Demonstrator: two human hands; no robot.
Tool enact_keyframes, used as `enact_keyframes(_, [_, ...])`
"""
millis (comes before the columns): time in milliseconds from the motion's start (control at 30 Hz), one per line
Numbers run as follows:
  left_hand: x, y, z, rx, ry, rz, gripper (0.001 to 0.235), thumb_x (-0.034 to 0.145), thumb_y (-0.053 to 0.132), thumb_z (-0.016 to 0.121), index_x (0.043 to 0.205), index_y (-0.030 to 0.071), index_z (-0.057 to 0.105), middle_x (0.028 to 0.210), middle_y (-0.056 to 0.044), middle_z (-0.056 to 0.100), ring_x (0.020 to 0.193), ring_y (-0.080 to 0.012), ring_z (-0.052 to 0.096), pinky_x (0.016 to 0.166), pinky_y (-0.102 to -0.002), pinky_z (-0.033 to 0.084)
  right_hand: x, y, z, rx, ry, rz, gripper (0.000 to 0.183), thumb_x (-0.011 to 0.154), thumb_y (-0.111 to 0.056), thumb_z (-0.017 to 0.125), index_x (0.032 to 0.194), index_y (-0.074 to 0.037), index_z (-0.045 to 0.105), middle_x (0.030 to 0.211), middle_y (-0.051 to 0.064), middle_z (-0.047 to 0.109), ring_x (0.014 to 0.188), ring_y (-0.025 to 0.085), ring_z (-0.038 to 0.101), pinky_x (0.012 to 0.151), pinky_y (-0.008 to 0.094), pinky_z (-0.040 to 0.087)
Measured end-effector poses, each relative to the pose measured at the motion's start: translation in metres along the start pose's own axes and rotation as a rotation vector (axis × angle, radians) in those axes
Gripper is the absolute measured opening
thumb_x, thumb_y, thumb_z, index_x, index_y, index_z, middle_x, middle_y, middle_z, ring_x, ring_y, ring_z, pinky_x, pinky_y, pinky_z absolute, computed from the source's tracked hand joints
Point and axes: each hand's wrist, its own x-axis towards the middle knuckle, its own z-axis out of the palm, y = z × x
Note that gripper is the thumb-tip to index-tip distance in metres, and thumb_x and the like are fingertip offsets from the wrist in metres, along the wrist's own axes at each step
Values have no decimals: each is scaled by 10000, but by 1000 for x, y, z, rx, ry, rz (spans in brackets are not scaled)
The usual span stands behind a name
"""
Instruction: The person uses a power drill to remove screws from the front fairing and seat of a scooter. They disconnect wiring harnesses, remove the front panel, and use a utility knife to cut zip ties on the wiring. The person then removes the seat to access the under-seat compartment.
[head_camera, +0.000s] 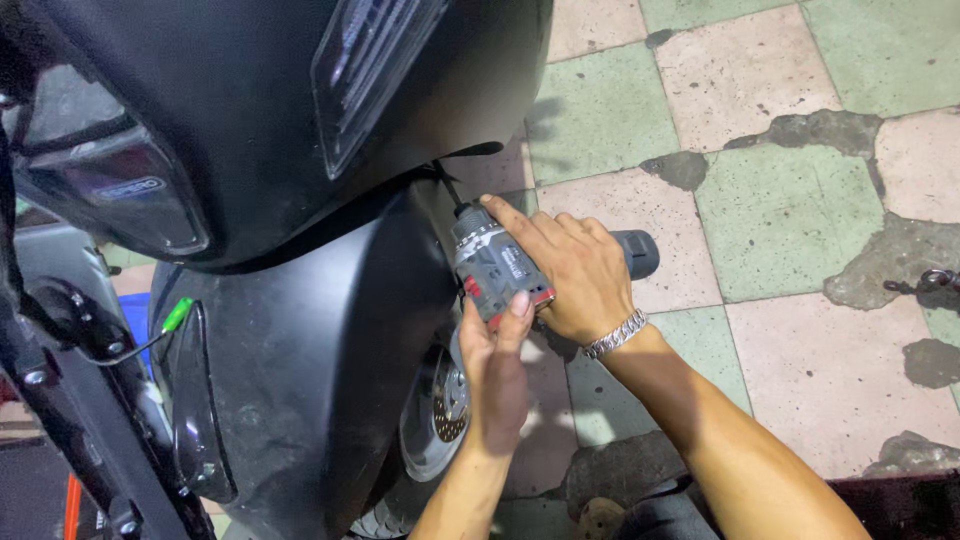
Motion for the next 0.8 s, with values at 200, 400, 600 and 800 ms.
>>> enact_keyframes(200, [-3,-4,2,-39,10,-22,459,983,214,632,1355,-26,509,1201,-114,649,1096,-165,619,1019,-334,498,-5,0,2,-20,38,-28,820,793,-300,726,1559,-194,451,948,67,648,860,262,630,755,408,453])
enact_keyframes(400, [-7,1,0,-2,-16,22,420,999,204,634,1321,-43,528,1181,-124,656,1079,-165,642,1028,-336,526,-7,-6,0,53,69,-26,777,810,-271,714,1542,-173,472,966,57,657,893,272,643,771,413,464])
enact_keyframes(600, [-12,6,2,-51,-55,1,510,978,170,685,1396,-43,486,1222,-140,644,1128,-195,621,1056,-365,487,-13,-6,0,104,54,-15,796,795,-212,718,1548,-158,467,1015,69,674,936,276,654,782,413,466])
enact_keyframes(800, [-12,12,-8,78,-64,-39,743,959,307,615,1584,40,314,1490,-119,503,1360,-208,501,1140,-381,371,-52,8,-22,121,66,-96,899,679,-276,779,1500,-88,462,1072,125,682,961,304,649,800,412,467])
